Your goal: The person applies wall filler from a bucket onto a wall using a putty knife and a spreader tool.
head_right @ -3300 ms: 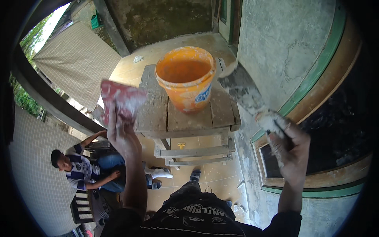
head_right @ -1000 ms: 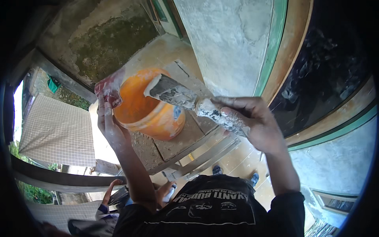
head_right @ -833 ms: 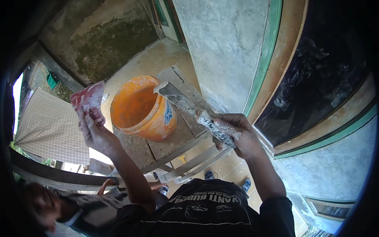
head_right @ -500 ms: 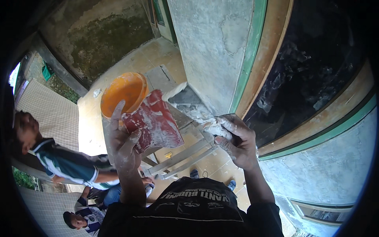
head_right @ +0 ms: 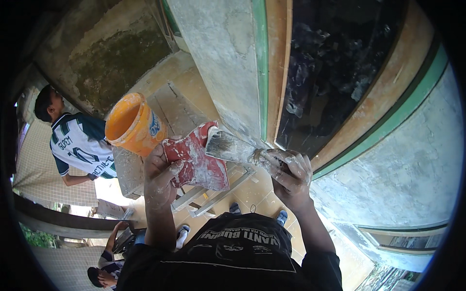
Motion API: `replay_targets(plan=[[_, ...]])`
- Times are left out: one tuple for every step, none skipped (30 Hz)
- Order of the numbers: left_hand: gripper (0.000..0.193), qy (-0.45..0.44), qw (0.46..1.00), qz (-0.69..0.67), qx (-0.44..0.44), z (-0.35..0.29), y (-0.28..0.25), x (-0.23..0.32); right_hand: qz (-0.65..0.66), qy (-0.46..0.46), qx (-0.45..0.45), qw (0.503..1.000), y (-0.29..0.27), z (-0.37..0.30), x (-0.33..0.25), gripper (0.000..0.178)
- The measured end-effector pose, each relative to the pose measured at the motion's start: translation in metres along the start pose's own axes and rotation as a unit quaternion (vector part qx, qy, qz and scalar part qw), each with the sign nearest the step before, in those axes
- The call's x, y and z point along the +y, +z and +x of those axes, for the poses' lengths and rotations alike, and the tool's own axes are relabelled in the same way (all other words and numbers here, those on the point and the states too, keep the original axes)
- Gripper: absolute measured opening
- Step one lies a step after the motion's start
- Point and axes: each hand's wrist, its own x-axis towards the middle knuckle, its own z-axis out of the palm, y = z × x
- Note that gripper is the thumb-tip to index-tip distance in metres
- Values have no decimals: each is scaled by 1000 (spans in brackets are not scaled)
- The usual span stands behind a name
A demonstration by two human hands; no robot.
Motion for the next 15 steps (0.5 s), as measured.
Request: replay_targets(plan=[[47,-4,1000,-1,0,-2,5,-4,-18,4,8,1000,-6,-6,0,38],[45,-8,1000,-2,0,-3,10,-7,-23,9,12,1000,-11,-13,3,38],[45,-11,1000,-1,-8,-3,15,-11,-41,0,26,999,-16,-20,8,39],[44,-21,1000,-7,-20,-4,18,-14,-59,-7,39,997,-22,-28,10,40],[43,-30,999,-13,-33,-5,21,-18,-77,-4,30,997,-30,-34,10,42],[43,-35,999,-13,-38,-6,24,-21,-82,2,32,996,-37,-39,11,42],[43,-46,998,-11,-48,-7,26,-23,-94,4,27,995,-45,-43,11,43],[42,-57,997,-10,-58,-8,29,-26,-107,7,21,994,-52,-47,11,44],[42,-61,996,-9,-63,-9,30,-30,-121,23,22,992,-60,-50,8,44],[41,-57,996,-28,-66,-10,31,-34,-124,27,24,992,-67,-51,5,44],[40,-53,995,-47,-69,-11,32,-36,-116,91,15,989,-73,-52,2,43],[40,-56,995,-45,-72,-12,37,-37,-106,155,6,982,-78,-54,0,42],[38,-34,997,-49,-57,-14,42,-39,-5,211,39,977,-80,-56,-1,25],[35,-11,998,-54,-41,-15,48,-41,-7,214,42,976,-86,-63,-4,25],[35,-12,998,-53,-44,-15,51,-45,154,344,21,926,-94,-74,-8,18]])
